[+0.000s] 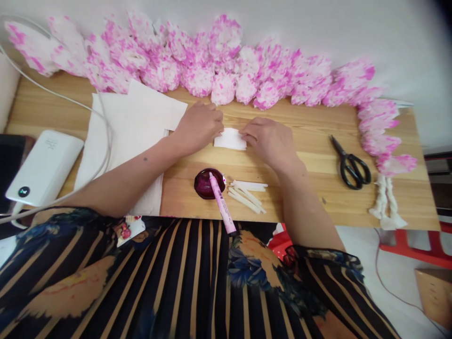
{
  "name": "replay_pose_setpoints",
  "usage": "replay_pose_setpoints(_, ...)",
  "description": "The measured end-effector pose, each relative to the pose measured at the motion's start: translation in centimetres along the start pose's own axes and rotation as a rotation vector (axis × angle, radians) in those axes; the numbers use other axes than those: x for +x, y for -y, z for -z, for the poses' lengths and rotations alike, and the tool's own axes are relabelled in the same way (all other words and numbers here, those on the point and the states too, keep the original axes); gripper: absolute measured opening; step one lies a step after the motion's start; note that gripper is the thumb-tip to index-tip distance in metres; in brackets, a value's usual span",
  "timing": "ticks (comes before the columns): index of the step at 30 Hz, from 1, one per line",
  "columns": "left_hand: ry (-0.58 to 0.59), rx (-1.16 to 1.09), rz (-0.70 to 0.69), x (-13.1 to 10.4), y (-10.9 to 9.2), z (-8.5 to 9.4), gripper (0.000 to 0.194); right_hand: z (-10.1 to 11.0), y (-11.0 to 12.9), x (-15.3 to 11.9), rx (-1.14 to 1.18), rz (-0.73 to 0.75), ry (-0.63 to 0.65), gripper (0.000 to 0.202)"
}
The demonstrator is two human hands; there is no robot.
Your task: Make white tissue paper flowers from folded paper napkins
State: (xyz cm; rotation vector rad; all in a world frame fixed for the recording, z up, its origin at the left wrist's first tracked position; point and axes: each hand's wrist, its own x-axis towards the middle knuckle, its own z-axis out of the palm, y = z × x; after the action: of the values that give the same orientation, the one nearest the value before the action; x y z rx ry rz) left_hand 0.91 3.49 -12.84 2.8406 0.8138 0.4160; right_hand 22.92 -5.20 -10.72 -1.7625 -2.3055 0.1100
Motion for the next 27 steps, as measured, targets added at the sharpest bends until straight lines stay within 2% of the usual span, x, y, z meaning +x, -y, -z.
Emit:
replay_pose_setpoints(8,-0.055,-0.047,0.027,-0.2,-0.3,-0.2,0.033,-0.1,0.1,0.1,-0.006,-0.038,0.024,0.027)
replay_pose_setpoints(14,-0.058,-0.087,0.064,-0.2,-0.3,-0.7,0.021,-1.0,-0.5,0.1,0.056,-0.028,-0.009,0.021)
replay_pose_setpoints(18,-0.074,-0.079,0.092,-0.2,0.0,-0.8,0.022,-1.2,-0.7,0.3,0.071,-0.023,-0.034,0.022)
replay_pose_setpoints(22,-0.103,-0.179,0.179,-0.2,0.1,-0.4,0.023,-1.0,-1.2,0.4,0.239,-0.039,-0.053,0.027)
replay_pose_setpoints(27,-0.131,-0.446,0.309,-0.4,-0.1,0.2,0.026,-1.3,-2.3,0.8,0.56,-0.055,-0.09,0.026)
